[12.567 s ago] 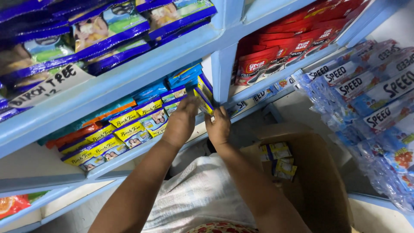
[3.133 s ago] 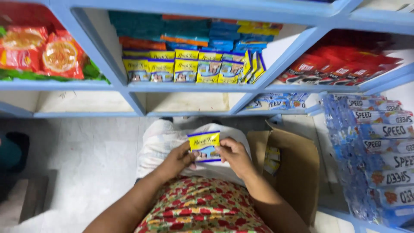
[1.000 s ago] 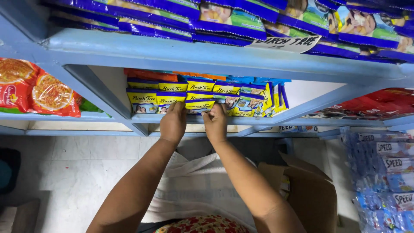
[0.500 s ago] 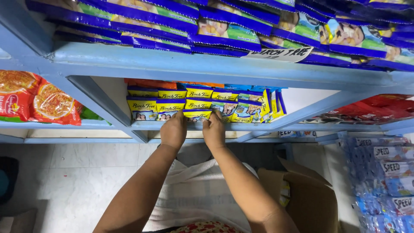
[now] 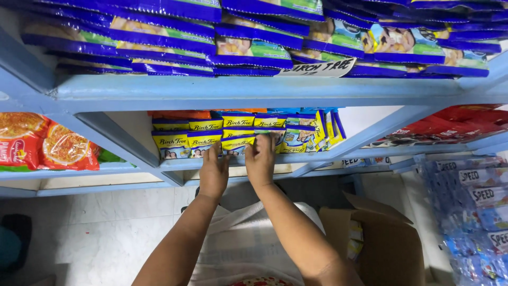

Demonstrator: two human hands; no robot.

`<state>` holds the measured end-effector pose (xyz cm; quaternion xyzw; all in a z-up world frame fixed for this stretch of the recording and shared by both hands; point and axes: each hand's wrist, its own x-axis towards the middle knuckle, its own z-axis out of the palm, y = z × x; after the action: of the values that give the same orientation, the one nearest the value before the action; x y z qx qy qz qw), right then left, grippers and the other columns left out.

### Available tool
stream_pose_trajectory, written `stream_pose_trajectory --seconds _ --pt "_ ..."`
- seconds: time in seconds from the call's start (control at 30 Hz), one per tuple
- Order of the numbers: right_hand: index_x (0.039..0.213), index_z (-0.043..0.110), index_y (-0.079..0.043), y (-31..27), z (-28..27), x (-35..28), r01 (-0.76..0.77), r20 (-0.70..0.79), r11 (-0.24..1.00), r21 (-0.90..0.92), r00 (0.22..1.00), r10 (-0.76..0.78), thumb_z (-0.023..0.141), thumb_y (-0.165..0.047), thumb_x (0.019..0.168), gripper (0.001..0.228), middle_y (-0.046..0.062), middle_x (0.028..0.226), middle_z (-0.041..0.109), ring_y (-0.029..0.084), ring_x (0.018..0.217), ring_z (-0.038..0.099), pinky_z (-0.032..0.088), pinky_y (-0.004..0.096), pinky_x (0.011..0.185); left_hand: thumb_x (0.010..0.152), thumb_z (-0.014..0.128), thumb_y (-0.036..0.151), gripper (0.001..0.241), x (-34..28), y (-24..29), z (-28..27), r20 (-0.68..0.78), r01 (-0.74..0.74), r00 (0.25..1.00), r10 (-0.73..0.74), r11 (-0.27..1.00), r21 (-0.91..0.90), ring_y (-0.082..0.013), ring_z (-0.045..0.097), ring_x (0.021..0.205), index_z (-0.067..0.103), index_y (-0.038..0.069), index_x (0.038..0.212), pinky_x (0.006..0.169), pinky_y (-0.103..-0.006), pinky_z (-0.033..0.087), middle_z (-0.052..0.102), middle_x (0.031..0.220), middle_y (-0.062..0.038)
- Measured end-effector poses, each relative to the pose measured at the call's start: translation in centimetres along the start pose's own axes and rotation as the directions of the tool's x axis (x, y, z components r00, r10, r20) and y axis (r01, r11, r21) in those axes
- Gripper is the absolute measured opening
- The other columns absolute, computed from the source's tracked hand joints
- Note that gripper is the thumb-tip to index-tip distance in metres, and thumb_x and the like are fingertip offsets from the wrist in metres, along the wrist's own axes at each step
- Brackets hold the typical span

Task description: The recorder is taking small packets from a cardboard box and arranging them neatly on grocery store shelves.

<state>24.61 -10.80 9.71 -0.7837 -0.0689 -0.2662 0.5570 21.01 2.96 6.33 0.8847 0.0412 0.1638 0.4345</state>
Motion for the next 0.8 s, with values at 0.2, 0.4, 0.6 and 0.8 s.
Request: stream_pose_trajectory --seconds 0.2,0.4,0.6,0.8 --pt "0.117 0.066 -0.008 1.5 0.7 -1.7 0.232 0.433 0.972 -0.046 0.881 -0.190 0.066 -0.006 0.099 0.018 0.009 0.111 0.063 0.030 0.099 0.070 0.057 0.039 0.085 0.092 0.064 0.004 0.054 -0.4 -0.6 0.2 0.033 0.019 0.999 -0.017 0.999 -0.050 -0.0411 0.062 0.116 0.047 0.006 0.144 0.089 -0.0468 0.055 0.057 0.129 -0.023" --pt "0.133 0.059 -0.006 1.0 1.7 -0.7 -0.004 0.546 0.994 -0.111 0.835 0.065 0.062 -0.003 0.094 0.039 0.014 0.129 0.055 0.033 0.111 0.065 0.053 0.043 0.091 0.090 0.068 0.003 0.057 -3.6 -0.1 -1.4 0.058 0.014 0.998 -0.009 0.996 -0.085 -0.0359 0.064 0.100 0.047 0.006 0.144 0.084 -0.0426 0.054 0.054 0.133 -0.022" --pt "0.135 0.061 -0.009 2.1 3.5 -1.3 -0.010 0.460 1.000 -0.023 0.888 0.019 0.069 -0.002 0.085 0.051 0.016 0.137 0.051 0.035 0.122 0.058 0.051 0.043 0.098 0.089 0.069 0.003 0.048 -10.7 -4.8 -3.4 0.235 0.123 0.968 -0.093 0.986 -0.115 -0.0221 0.066 0.081 0.057 0.006 0.135 0.073 -0.0333 0.055 0.058 0.121 -0.016" --pt "0.124 0.067 -0.012 4.0 5.4 -2.2 0.083 0.344 0.996 -0.045 0.937 -0.062 0.072 -0.010 0.080 0.044 0.021 0.140 0.052 0.040 0.118 0.060 0.052 0.047 0.094 0.088 0.067 -0.004 0.041 -13.8 -1.6 -5.9 0.422 -0.136 0.901 0.098 0.989 0.061 -0.0327 0.065 0.097 0.062 0.002 0.128 0.087 -0.0393 0.054 0.060 0.117 -0.018"
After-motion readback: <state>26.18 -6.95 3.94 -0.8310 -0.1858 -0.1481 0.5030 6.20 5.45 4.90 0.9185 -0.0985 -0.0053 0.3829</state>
